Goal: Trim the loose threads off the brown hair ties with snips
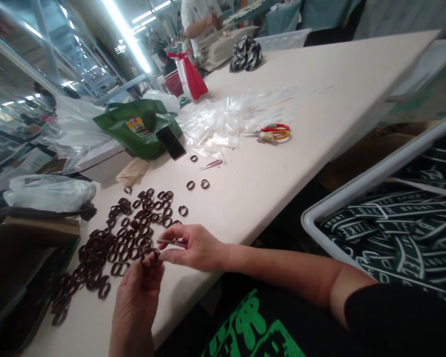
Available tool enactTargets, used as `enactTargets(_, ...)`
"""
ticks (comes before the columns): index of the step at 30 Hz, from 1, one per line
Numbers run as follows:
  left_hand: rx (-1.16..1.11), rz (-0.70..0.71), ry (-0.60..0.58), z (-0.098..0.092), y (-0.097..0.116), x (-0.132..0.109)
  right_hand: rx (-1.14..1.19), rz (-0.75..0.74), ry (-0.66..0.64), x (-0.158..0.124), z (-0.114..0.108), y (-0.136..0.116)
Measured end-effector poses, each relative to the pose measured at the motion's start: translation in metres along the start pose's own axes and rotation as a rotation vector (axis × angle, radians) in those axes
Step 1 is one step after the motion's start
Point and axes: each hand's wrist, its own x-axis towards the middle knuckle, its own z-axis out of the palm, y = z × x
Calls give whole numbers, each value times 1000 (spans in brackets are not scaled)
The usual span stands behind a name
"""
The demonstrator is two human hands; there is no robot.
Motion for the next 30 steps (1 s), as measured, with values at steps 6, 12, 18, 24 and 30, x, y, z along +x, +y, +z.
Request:
enactTargets(6, -63, -98, -73, 10, -6, -12, 26, -9, 54, 1, 6, 3)
enactTargets(12, 65, -16, -143, 11, -13, -18, 144, 36, 49, -4, 5, 1)
enactTargets(18, 361, 368, -68, 13, -17, -32, 112, 56, 139, -6, 5, 3)
enactTargets(24, 485, 494, -40, 9, -28, -31, 25, -62, 161, -12, 9, 6)
enactTargets(30, 559, 376, -44, 4, -26, -29, -244, -220, 184, -18, 6, 19)
